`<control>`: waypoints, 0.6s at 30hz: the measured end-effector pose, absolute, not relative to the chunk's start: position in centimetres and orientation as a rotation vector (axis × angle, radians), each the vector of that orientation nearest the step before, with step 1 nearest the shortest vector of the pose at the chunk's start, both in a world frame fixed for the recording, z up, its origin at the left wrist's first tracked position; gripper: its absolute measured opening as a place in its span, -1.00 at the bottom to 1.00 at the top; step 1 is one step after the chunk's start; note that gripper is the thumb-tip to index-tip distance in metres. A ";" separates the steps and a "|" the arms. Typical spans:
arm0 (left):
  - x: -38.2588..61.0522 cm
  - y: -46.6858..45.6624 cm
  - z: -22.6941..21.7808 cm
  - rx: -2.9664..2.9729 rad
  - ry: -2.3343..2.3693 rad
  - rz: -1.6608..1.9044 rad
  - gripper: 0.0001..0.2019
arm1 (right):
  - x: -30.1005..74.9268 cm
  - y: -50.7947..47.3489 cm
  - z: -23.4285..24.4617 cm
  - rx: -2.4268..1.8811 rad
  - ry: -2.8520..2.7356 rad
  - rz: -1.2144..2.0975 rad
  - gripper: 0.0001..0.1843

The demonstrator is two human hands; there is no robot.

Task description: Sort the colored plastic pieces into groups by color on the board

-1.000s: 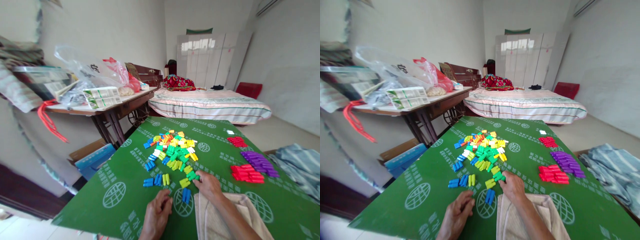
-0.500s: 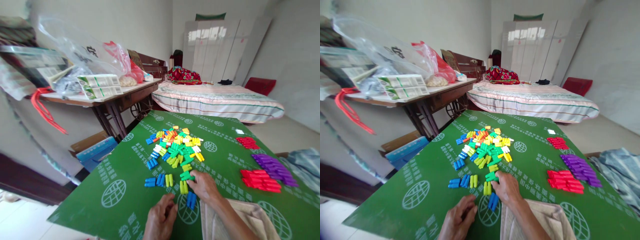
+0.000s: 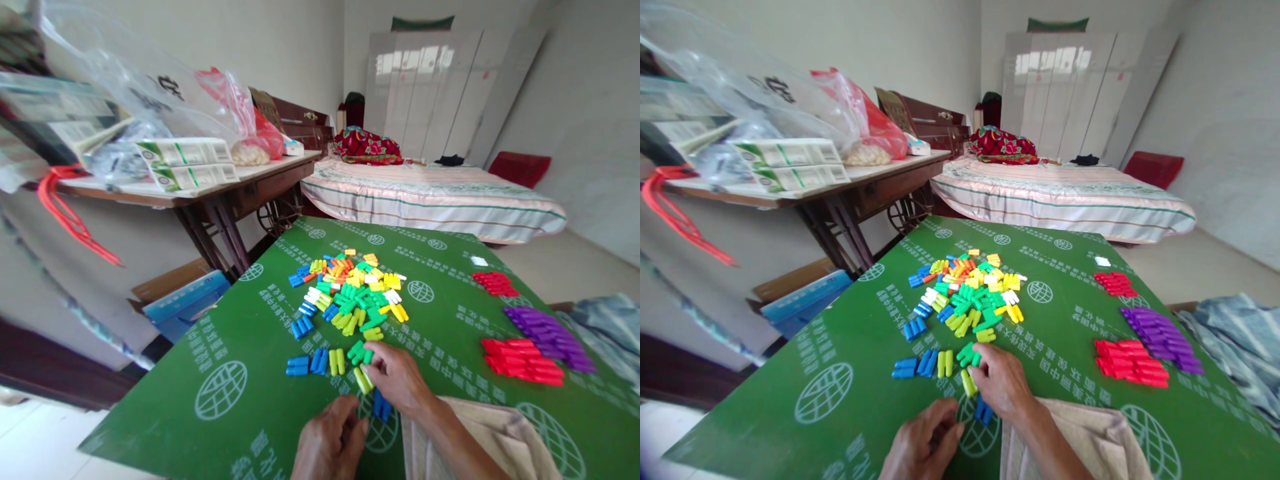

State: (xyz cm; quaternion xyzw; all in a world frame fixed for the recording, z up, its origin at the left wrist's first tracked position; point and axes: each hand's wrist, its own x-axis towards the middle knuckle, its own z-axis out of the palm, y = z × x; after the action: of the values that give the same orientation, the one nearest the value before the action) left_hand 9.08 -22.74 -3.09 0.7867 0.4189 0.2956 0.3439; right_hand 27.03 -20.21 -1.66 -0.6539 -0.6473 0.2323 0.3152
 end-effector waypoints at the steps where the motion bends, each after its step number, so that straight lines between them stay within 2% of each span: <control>1: 9.2 -22.6 -3.2 2.054 1.067 0.748 -0.90 | 27.0 -20.2 -1.7 -1.716 -1.690 0.626 -0.62; 7: 11.1 -21.6 -2.8 2.125 0.890 0.656 -0.97 | 27.5 -19.5 -1.6 -1.703 -1.667 0.652 -0.63; 12: 12.7 -19.2 1.5 2.130 0.870 0.492 -0.96 | 30.0 -16.9 -0.5 -1.983 -1.725 0.441 -0.69; 18: 13.9 -13.3 4.5 1.967 0.954 0.776 -0.82 | 31.8 -12.2 2.1 -2.388 -1.939 0.180 -0.68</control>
State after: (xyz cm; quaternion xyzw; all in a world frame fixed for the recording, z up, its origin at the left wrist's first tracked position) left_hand 13.87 -13.31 4.50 0.7774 0.3771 0.3065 0.3994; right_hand 31.85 -12.18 2.15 -0.7746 -0.6290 0.0583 0.0302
